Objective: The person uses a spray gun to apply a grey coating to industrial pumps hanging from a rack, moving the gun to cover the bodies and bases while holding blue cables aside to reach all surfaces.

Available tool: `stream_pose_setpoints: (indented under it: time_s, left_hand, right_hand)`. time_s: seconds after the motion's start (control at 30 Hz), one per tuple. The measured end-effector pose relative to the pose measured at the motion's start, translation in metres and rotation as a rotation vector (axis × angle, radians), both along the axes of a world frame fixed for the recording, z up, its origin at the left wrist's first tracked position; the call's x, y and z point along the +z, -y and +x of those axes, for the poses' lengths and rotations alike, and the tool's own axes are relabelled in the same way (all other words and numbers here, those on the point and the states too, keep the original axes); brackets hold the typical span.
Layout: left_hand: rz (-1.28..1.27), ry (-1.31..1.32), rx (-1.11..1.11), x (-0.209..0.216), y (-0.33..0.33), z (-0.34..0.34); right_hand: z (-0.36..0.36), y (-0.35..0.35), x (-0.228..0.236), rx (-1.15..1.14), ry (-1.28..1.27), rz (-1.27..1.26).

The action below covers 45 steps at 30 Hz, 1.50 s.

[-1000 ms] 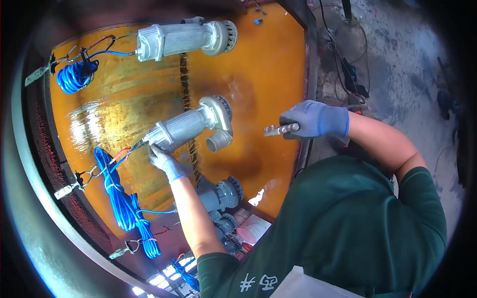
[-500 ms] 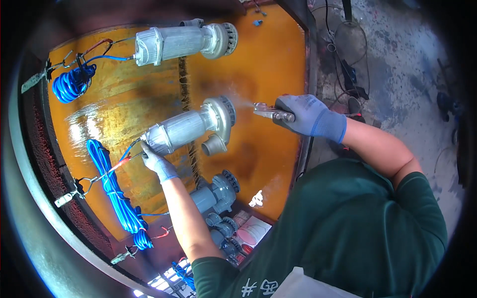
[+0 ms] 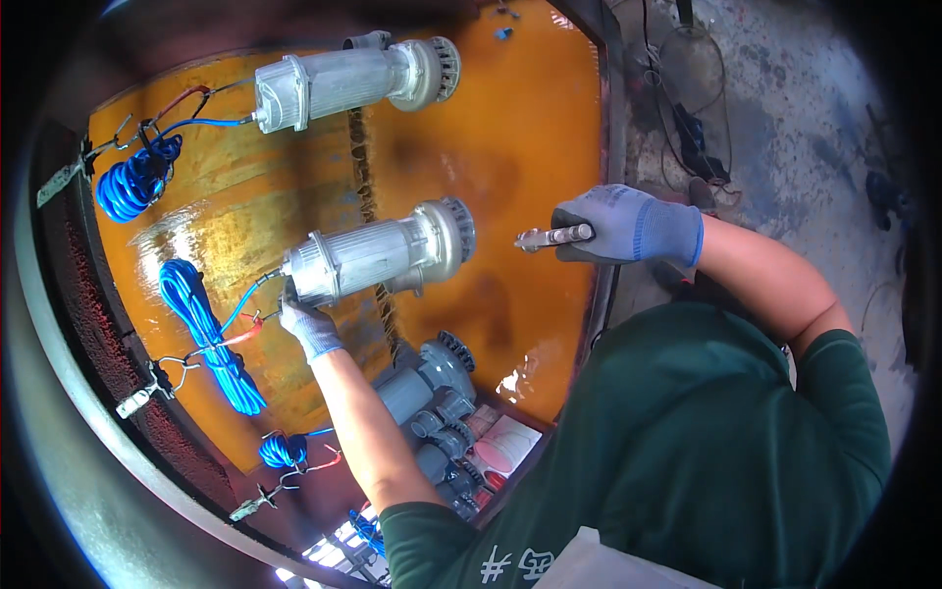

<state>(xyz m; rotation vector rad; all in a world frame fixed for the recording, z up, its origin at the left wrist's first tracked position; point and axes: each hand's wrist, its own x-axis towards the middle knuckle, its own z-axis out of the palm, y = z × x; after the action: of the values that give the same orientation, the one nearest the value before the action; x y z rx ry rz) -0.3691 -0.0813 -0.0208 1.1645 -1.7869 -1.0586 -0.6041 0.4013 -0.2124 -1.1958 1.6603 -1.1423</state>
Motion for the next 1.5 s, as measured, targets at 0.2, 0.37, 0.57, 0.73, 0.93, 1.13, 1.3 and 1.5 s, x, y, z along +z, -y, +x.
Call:
stream_pose_setpoints:
  time_s: [0.2, 0.37, 0.57, 0.73, 0.93, 1.13, 1.3, 1.5]
  left_hand:
    - [0.096, -0.052, -0.176, 0.003, 0.014, 0.036]
    - [0.305, -0.146, -0.073, -0.002, -0.027, 0.014]
    - [0.262, -0.081, 0.091, 0.002, -0.057, 0.026]
    - [0.062, -0.115, 0.059, 0.005, -0.061, 0.054]
    - [-0.133, -0.158, 0.246, -0.004, -0.093, 0.058]
    - [-0.153, -0.043, 0.377, 0.0, -0.121, 0.035]
    - [-0.14, -0.013, 0.33, -0.011, -0.089, 0.076]
    - [-0.044, -0.059, 0.373, -0.012, -0.067, 0.081]
  right_hand:
    - [0.017, 0.007, 0.001, 0.091, -0.02, 0.0]
    - [0.03, 0.012, -0.023, -0.206, -0.017, -0.149]
    - [0.018, 0.015, -0.021, 0.105, -0.03, -0.09]
    - [0.028, 0.028, -0.034, -0.126, 0.022, -0.154]
    - [0.037, 0.044, -0.055, -0.049, 0.099, -0.093]
    - [0.043, 0.067, -0.073, -0.031, 0.197, -0.034]
    - [0.042, 0.091, -0.085, -0.258, 0.37, -0.081]
    - [0.029, 0.097, -0.098, -0.147, 0.289, -0.096]
